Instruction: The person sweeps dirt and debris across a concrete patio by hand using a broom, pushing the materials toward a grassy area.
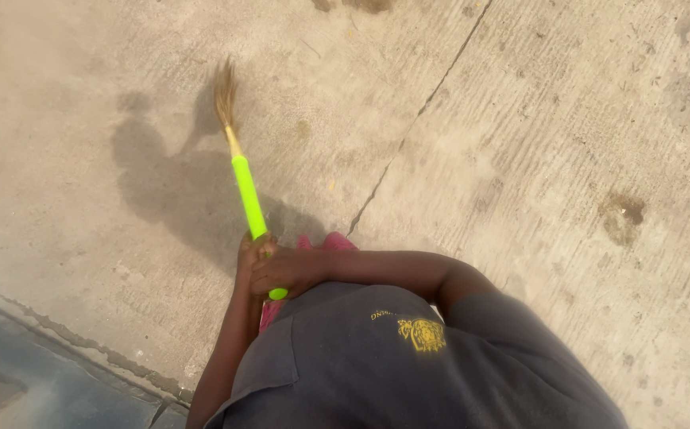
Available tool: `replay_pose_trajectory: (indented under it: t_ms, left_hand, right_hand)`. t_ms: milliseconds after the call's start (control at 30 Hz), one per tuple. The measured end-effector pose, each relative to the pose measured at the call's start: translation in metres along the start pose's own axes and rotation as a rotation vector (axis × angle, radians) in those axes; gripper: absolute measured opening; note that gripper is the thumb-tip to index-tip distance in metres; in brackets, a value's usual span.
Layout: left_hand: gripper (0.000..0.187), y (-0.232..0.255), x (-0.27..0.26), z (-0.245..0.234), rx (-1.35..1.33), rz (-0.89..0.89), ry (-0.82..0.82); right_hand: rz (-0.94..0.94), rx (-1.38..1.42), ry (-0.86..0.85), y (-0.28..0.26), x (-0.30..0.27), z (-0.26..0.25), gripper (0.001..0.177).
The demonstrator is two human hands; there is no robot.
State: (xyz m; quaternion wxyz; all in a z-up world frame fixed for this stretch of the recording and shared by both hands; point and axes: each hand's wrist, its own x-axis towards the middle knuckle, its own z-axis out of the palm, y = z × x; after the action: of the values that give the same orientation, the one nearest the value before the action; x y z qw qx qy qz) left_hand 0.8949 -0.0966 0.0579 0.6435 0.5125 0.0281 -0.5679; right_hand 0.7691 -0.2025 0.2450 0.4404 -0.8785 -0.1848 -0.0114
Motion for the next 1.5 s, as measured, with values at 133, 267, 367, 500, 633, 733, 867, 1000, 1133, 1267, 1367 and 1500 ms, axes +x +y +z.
replay_pose_trajectory:
  t_ms: [133,267,367,500,633,733,867,1000,1133,1267,1367,1500]
  left_hand:
    - [0.017,0.005,-0.007,-0.080,0.061,0.120,0.045]
    - [0.017,0.013,0.008,-0.093,0.133,-0.093,0.039]
    - [0.017,0.006,0.038,-0.067,0.209,-0.226,-0.094]
    - [0.018,0.005,0.084,-0.009,0.319,-0.280,-0.315]
    - [0.019,0.019,0.120,0.056,0.336,-0.162,-0.435]
    - [0.024,0.043,0.115,0.076,0.255,-0.093,-0.428]
    - [0.052,0.075,0.095,0.084,0.070,-0.167,-0.387]
    - [0.055,0.078,0.103,0.044,0.059,-0.135,-0.180]
    - [0.050,0.080,0.128,0.007,0.035,-0.035,-0.017]
    - [0.030,0.086,0.159,0.011,0.127,-0.172,0.071]
    - [0.028,0.078,0.187,0.045,0.085,-0.330,-0.018]
    - [0.022,0.056,0.228,0.115,0.253,-0.383,-0.338]
  right_hand:
    - [-0.060,0.079,-0.075,0.034,0.038,0.029,0.007]
    - [-0.006,0.250,-0.053,0.064,0.055,0.045,0.006]
    - [0.134,0.296,-0.043,0.075,0.041,0.038,0.012]
    - [0.278,0.054,0.104,0.066,0.008,0.007,0.010]
    - [0.382,-0.098,0.231,0.057,-0.008,-0.024,0.008]
    - [0.363,-0.236,0.369,0.055,-0.002,-0.039,0.011]
    - [0.267,-0.251,0.323,0.052,0.017,-0.051,0.010]
    - [0.100,-0.210,0.191,0.066,0.031,-0.056,0.009]
    - [0.008,-0.083,0.204,0.111,0.042,-0.069,0.009]
    - [0.044,0.149,0.168,0.152,0.034,-0.095,0.010]
    - [0.181,0.319,0.121,0.171,0.013,-0.112,0.008]
    - [0.242,0.191,0.217,0.174,-0.045,-0.139,0.011]
